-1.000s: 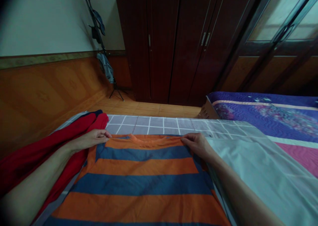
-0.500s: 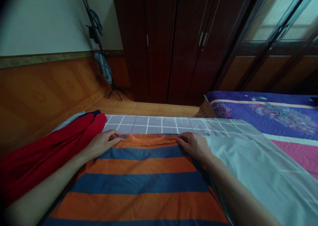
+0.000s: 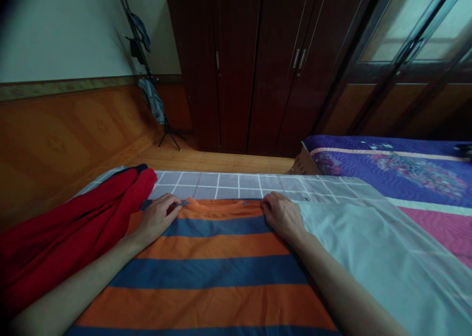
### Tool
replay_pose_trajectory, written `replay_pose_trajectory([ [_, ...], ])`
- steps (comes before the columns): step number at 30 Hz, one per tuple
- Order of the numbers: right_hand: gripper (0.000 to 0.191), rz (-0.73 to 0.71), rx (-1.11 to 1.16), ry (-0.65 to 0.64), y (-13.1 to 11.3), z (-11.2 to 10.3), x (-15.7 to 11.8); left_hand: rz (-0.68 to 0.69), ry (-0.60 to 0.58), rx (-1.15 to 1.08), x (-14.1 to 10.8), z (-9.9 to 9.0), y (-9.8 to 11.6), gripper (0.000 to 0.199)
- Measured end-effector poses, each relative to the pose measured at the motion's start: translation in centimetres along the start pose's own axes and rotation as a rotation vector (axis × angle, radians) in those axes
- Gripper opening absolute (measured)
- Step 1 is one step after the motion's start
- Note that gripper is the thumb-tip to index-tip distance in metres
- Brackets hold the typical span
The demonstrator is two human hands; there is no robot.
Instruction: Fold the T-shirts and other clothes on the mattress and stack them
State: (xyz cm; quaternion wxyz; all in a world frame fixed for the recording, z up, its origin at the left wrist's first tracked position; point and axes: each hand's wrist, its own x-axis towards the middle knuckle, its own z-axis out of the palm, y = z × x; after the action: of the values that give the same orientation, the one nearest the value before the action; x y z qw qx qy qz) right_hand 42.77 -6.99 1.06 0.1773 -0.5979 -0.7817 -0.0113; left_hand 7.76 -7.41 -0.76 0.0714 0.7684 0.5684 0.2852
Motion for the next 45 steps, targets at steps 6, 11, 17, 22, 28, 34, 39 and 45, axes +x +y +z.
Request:
replay_pose_trajectory([
  [6, 0.025, -0.063, -0.056, -0.059, -1.2, -0.4, 0.0, 0.107, -0.058, 0.039, 0.0, 0.0, 0.4, 0.022],
  [11, 0.021, -0.122, -0.048, -0.008, -1.3, 0.0, 0.4, 0.101, -0.026, -0.071, 0.2, 0.2, 0.0, 0.017],
  [17, 0.030, -0.115, -0.107, 0.004, -1.2, -0.8, -0.1, 0.194, 0.030, 0.063, 0.0, -0.8, 1.0, 0.031],
  [22, 0.047, -0.347, 0.084, -0.229, -3.9, -2.5, -1.6, 0.395, -0.359, 0.048, -0.9, -1.6, 3.5, 0.041],
  [28, 0.069, -0.342, 0.083, -0.414, -4.2, -1.6, -2.0, 0.335, -0.540, 0.178, -1.5, -0.7, 2.7, 0.069],
  [34, 0.078, -0.353, 0.061, -0.467, -4.1, -1.2, -2.2, 0.376, -0.606, 0.198, -1.9, -0.8, 3.3, 0.072],
  [39, 0.081, -0.318, 0.033, -0.436, -3.1, -0.2, -1.9, 0.369, -0.614, 0.182, -2.0, -0.7, 3.2, 0.072],
  [45, 0.085, -0.317, 0.033, -0.450, -4.2, -1.3, -2.4, 0.360, -0.615, 0.159, -2.0, -1.1, 3.7, 0.075],
])
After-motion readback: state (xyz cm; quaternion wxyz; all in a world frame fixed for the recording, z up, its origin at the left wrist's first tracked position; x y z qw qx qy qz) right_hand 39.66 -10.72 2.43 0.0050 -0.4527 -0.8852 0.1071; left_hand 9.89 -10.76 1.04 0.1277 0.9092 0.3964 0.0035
